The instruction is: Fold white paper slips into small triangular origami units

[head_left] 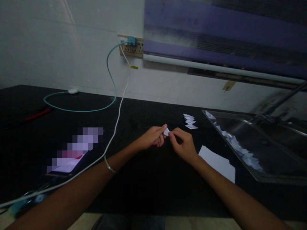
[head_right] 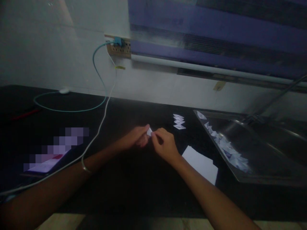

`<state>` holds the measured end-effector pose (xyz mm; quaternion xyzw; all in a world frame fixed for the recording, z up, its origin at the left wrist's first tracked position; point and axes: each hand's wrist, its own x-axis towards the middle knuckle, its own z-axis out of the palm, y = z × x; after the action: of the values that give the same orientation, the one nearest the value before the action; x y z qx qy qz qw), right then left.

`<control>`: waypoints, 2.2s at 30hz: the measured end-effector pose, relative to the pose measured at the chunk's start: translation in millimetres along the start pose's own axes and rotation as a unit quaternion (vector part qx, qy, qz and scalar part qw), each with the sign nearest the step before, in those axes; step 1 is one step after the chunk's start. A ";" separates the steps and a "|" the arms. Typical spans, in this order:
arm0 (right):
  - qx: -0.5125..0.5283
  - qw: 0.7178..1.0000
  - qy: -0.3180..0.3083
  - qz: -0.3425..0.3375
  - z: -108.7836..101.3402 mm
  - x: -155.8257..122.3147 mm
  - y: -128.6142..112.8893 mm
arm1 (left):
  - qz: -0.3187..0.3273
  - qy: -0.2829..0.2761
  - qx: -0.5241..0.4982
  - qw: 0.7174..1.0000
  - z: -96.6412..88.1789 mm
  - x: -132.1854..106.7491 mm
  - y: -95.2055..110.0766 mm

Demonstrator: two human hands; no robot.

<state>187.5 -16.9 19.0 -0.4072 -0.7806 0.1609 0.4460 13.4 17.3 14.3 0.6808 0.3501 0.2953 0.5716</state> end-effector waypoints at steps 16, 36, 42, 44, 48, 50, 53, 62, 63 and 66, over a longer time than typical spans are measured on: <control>0.044 0.998 -0.020 -0.027 0.5 -1.2 0.7 | 0.011 -0.136 -0.056 0.989 -7.2 -1.0 -4.5; -0.013 1.000 0.005 -0.025 2.9 -1.5 -2.3 | 0.043 -0.107 0.027 0.993 -0.3 0.7 0.4; 0.007 0.994 0.105 -0.034 2.3 -1.6 -3.5 | 0.028 -0.143 0.030 0.989 -4.2 3.4 2.5; 0.006 0.993 0.112 -0.026 2.2 -1.6 -4.7 | 0.036 -0.162 0.028 0.986 -6.6 2.8 1.4; 0.047 0.996 0.071 -0.009 -0.5 -1.3 -6.0 | 0.057 -0.154 0.029 0.986 -9.0 0.3 0.7; 0.097 0.994 0.050 0.015 -2.7 -0.6 -4.5 | 0.060 -0.140 0.038 0.988 -8.7 -1.1 2.4; 0.160 0.984 0.033 0.072 -4.1 1.4 1.0 | 0.056 -0.138 0.046 0.988 -7.8 -2.9 6.0; 0.217 0.967 -0.057 0.118 0.1 3.9 7.9 | 0.029 -0.207 0.027 0.977 -14.9 -3.7 -0.9; 0.220 0.966 -0.066 0.115 0.0 3.8 7.6 | 0.024 -0.208 0.026 0.978 -15.6 -3.5 -2.1; 0.226 0.966 -0.066 0.109 0.1 4.4 8.8 | 0.017 -0.193 0.036 0.980 -15.5 -3.7 -1.5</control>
<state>190.5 -8.0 16.0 -0.3671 -0.7030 0.4071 0.4532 -1.4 23.3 15.5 0.7509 0.2316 0.1552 0.5986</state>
